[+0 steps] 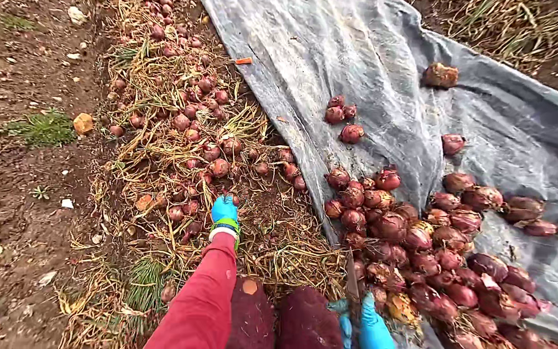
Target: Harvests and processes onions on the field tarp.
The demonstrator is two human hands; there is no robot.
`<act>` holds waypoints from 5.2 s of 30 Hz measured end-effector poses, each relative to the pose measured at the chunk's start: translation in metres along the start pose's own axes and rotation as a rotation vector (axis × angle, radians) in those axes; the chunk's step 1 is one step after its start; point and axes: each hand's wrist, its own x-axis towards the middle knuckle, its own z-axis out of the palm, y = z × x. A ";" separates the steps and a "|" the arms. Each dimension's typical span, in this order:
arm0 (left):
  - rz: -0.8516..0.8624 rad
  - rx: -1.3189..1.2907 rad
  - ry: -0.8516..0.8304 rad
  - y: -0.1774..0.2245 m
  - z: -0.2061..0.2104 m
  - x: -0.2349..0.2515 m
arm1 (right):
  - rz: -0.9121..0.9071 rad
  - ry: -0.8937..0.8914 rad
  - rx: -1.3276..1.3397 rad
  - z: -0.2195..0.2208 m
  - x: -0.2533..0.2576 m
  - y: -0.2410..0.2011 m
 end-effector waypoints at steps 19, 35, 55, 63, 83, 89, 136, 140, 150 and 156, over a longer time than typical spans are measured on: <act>0.363 0.521 -0.553 0.023 -0.108 -0.082 | 0.017 -0.639 -0.123 0.126 0.114 -0.050; 0.656 0.475 -0.503 0.056 -0.169 -0.223 | -0.311 -0.368 -0.343 0.071 -0.031 -0.066; -0.114 0.877 -0.503 -0.216 -0.310 -0.137 | -0.437 -0.307 -0.596 0.095 0.047 -0.100; -0.214 0.443 -0.313 -0.221 -0.219 -0.067 | 0.292 -0.233 -0.891 0.079 0.091 0.015; -0.176 0.276 -0.456 -0.169 -0.083 -0.092 | 0.167 -0.188 -0.672 0.081 0.037 0.021; 0.303 -0.033 -0.544 -0.064 -0.142 -0.169 | -0.014 -0.435 -0.287 0.113 0.010 -0.009; -0.106 0.558 -0.490 -0.316 -0.172 -0.026 | 0.057 -0.222 -0.564 0.102 -0.028 0.015; -0.164 0.584 -0.382 -0.344 -0.155 -0.056 | 0.136 -0.180 -0.594 0.103 -0.008 0.016; -0.193 -0.212 -0.379 -0.230 -0.172 -0.141 | 0.168 -0.438 -0.501 0.181 0.022 0.023; 0.582 0.378 -0.598 -0.102 -0.198 -0.202 | -0.218 -0.553 -0.414 0.202 -0.028 -0.012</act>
